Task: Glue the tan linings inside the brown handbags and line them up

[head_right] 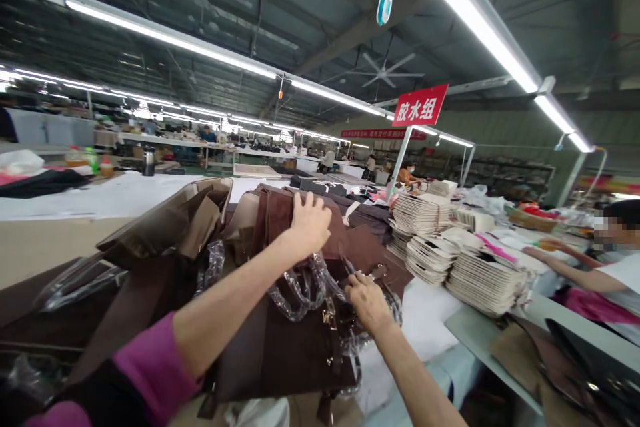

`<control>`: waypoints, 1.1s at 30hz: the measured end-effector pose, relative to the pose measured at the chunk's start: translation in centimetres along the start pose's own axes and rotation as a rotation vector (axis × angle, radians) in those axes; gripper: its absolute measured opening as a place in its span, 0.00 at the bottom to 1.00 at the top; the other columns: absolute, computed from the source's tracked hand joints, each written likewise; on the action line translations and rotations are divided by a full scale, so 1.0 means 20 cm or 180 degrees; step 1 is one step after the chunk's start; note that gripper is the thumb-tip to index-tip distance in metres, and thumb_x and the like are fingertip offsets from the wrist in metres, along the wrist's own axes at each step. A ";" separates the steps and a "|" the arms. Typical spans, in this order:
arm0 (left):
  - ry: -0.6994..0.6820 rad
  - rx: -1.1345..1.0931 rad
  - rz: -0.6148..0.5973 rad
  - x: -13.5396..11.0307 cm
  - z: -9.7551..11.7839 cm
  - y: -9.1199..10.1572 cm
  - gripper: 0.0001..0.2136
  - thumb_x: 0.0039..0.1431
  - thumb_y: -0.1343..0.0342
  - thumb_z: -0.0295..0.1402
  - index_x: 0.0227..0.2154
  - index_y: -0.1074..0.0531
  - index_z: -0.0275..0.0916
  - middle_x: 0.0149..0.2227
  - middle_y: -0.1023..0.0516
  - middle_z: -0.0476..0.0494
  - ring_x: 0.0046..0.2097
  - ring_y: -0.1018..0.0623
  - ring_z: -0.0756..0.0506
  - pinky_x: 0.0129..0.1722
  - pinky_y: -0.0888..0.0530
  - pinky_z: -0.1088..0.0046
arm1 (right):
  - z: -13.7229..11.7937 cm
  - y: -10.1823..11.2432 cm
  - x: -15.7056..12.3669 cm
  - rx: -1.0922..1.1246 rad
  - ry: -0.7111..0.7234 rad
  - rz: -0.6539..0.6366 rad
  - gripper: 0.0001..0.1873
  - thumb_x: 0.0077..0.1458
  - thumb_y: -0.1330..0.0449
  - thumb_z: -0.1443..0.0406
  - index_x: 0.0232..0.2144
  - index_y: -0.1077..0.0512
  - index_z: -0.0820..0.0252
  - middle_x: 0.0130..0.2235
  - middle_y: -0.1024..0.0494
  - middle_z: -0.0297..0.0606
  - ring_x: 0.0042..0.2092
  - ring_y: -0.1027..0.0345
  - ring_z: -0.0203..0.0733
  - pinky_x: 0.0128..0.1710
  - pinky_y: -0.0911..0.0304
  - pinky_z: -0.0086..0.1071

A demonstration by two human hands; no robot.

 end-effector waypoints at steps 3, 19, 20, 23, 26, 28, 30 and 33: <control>0.0438 0.0519 -0.0425 0.10 -0.28 -0.11 0.44 0.40 0.36 0.51 0.59 0.40 0.33 0.62 0.46 0.25 0.61 0.54 0.19 0.53 0.61 0.33 | 0.13 0.04 -0.06 0.0016 -0.0072 -0.0039 0.07 0.61 0.43 0.64 0.40 0.28 0.61 0.48 0.29 0.41 0.50 0.36 0.47 0.50 0.40 0.47; 0.1230 0.0361 -0.1571 0.06 -0.71 -0.77 0.53 0.33 0.35 0.55 0.62 0.49 0.41 0.62 0.49 0.25 0.58 0.46 0.21 0.43 0.36 0.35 | 0.11 -0.32 -0.02 0.0101 -0.0964 0.0176 0.35 0.50 0.54 0.82 0.59 0.40 0.57 0.65 0.48 0.35 0.60 0.50 0.56 0.55 0.46 0.46; 0.1182 0.0381 -0.1582 0.07 -0.67 -0.75 0.51 0.33 0.34 0.53 0.62 0.48 0.42 0.62 0.48 0.26 0.58 0.45 0.22 0.44 0.36 0.35 | 0.11 -0.28 -0.04 0.0106 -0.0904 0.0204 0.37 0.48 0.54 0.82 0.60 0.41 0.57 0.65 0.48 0.35 0.61 0.51 0.56 0.56 0.49 0.47; 0.1013 0.0403 -0.1615 0.09 -0.56 -0.70 0.43 0.36 0.31 0.44 0.58 0.42 0.46 0.60 0.42 0.28 0.58 0.42 0.26 0.45 0.36 0.36 | 0.07 -0.15 -0.11 0.0149 -0.0753 0.0233 0.39 0.46 0.55 0.82 0.61 0.42 0.58 0.65 0.48 0.34 0.62 0.55 0.55 0.58 0.54 0.47; 0.0863 0.0382 -0.1650 0.06 -0.46 -0.62 0.35 0.40 0.33 0.31 0.54 0.36 0.46 0.58 0.37 0.30 0.56 0.37 0.28 0.46 0.33 0.40 | -0.01 -0.05 -0.18 0.0263 -0.0690 0.0180 0.38 0.45 0.54 0.81 0.60 0.40 0.59 0.64 0.46 0.37 0.62 0.52 0.52 0.57 0.51 0.44; 0.0785 0.0357 -0.1682 0.01 -0.41 -0.56 0.31 0.42 0.36 0.25 0.52 0.33 0.45 0.56 0.34 0.32 0.55 0.33 0.30 0.45 0.30 0.45 | -0.08 0.00 -0.25 0.0361 -0.0704 0.0130 0.36 0.46 0.55 0.81 0.58 0.38 0.61 0.64 0.45 0.40 0.61 0.49 0.50 0.57 0.50 0.42; 0.0705 0.0349 -0.1716 -0.05 -0.38 -0.49 0.26 0.45 0.38 0.24 0.51 0.31 0.41 0.55 0.33 0.33 0.54 0.31 0.32 0.45 0.29 0.48 | -0.16 0.03 -0.35 0.0471 -0.0743 0.0055 0.34 0.46 0.55 0.81 0.55 0.35 0.63 0.63 0.43 0.45 0.60 0.46 0.49 0.57 0.48 0.41; 0.0530 0.0355 -0.1754 -0.14 -0.31 -0.37 0.22 0.49 0.40 0.26 0.50 0.30 0.36 0.54 0.31 0.33 0.53 0.30 0.34 0.46 0.28 0.51 | -0.31 0.05 -0.51 0.0658 -0.0853 -0.0104 0.31 0.46 0.55 0.81 0.52 0.32 0.65 0.60 0.38 0.49 0.57 0.41 0.49 0.55 0.45 0.39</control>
Point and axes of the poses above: each hand's wrist, its own x-axis towards the middle knuckle, its own y-axis out of the back of the hand, z = x × y, the point moved 8 cm from there along x, towards the middle knuckle
